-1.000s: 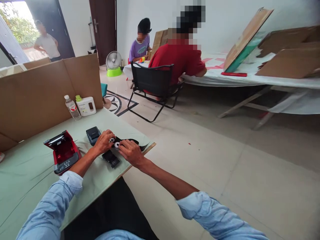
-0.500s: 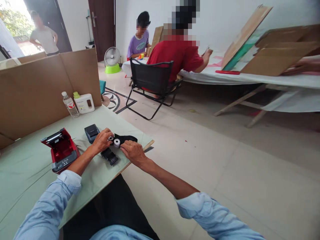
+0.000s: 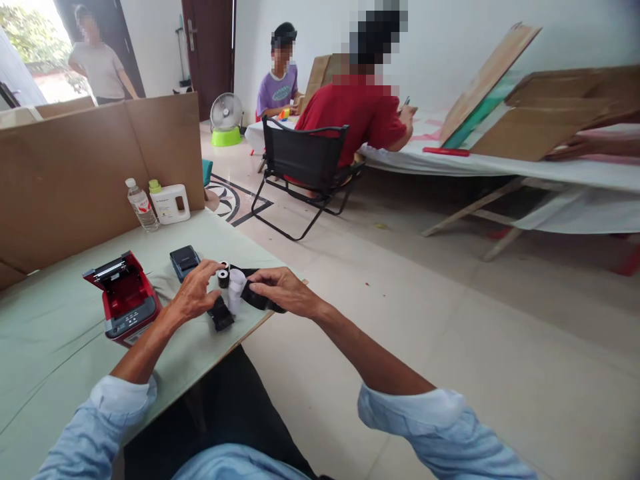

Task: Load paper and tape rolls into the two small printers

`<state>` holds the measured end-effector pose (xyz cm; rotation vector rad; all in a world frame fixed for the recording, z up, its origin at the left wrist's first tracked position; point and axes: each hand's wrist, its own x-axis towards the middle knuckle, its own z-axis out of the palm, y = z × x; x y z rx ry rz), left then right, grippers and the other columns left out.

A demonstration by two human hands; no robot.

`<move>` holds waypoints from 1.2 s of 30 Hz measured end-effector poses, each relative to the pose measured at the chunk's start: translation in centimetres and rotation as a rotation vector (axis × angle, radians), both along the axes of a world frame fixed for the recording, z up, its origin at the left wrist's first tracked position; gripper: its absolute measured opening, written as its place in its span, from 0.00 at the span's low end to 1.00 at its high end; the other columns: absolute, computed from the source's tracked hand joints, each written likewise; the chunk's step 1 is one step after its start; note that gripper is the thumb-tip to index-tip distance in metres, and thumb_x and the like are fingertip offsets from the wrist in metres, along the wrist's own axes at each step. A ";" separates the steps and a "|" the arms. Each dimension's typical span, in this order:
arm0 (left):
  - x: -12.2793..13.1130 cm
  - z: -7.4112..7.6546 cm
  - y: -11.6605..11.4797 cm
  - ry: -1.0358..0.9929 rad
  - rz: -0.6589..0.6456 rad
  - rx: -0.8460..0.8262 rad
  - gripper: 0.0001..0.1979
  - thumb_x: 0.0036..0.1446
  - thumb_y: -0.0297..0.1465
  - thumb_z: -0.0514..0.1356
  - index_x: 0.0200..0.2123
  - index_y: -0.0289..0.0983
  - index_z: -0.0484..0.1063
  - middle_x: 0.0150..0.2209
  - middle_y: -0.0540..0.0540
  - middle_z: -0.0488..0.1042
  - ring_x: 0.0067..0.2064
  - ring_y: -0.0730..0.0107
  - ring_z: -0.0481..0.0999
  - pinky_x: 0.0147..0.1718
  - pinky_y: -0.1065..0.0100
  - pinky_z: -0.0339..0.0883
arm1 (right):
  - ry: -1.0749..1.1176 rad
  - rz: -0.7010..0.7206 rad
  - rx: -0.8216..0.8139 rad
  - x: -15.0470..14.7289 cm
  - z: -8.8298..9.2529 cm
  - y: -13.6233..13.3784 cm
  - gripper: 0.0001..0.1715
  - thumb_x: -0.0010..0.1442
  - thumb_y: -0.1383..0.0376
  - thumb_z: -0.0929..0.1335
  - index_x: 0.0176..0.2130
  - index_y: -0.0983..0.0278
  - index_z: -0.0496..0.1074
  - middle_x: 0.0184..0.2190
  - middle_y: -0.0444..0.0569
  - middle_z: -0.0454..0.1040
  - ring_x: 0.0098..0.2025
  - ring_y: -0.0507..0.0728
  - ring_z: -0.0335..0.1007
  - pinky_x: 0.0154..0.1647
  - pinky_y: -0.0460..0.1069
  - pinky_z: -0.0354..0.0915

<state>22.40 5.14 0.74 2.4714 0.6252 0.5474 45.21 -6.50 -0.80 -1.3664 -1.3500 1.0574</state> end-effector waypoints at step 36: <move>-0.2 -5.4 -4.0 0.216 0.095 0.082 0.30 0.59 0.27 0.63 0.65 0.38 0.66 0.59 0.36 0.77 0.62 0.49 0.74 0.60 0.48 0.64 | -0.057 -0.017 0.034 -3.2 -6.8 1.4 0.13 0.54 0.56 0.73 0.32 0.64 0.76 0.29 0.41 0.74 0.34 0.54 0.68 0.37 0.48 0.61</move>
